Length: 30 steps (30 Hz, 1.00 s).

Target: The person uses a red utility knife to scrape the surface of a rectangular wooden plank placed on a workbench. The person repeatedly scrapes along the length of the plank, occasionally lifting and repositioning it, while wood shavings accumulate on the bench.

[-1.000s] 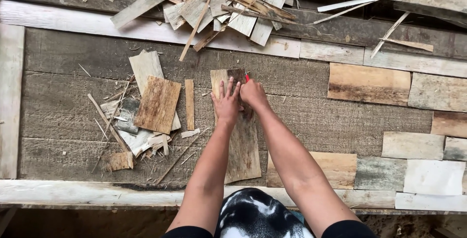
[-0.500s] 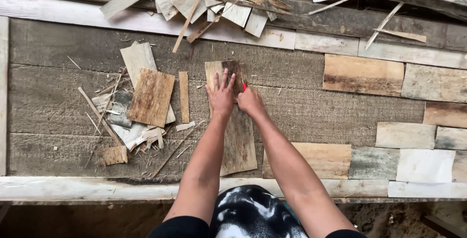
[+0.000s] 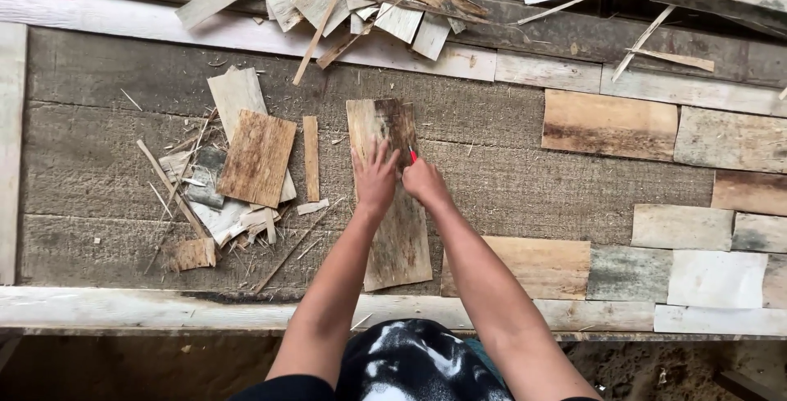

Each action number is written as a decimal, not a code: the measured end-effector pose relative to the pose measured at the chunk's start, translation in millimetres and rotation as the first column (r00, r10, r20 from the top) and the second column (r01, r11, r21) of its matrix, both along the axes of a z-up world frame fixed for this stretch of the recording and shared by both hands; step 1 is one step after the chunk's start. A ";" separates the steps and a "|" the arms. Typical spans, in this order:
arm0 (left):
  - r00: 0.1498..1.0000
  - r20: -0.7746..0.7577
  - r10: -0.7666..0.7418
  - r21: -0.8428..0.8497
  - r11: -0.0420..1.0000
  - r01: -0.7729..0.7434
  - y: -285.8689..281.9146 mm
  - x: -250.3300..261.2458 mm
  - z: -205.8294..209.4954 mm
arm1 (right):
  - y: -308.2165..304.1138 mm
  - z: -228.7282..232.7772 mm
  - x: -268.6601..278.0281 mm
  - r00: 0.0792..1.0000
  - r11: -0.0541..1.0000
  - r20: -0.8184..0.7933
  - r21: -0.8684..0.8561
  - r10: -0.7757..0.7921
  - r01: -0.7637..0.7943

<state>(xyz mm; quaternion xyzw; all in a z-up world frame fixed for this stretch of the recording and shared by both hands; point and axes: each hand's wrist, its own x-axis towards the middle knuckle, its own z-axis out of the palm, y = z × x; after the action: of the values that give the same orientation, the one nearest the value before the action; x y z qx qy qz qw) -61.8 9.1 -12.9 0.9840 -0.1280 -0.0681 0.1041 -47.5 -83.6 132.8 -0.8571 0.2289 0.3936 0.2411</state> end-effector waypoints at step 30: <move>0.969 -0.231 0.090 0.039 0.996 -0.083 -4.5 -34.2 3.2 | -13.5 14.7 -58.4 1.000 1.000 0.017 0.022 0.014 -0.015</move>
<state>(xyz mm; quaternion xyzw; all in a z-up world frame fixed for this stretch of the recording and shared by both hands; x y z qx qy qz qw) -95.9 4.6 -9.7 0.9752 -0.0708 -0.1802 0.1070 -105.9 -97.1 147.5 -0.8593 0.2163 0.3906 0.2495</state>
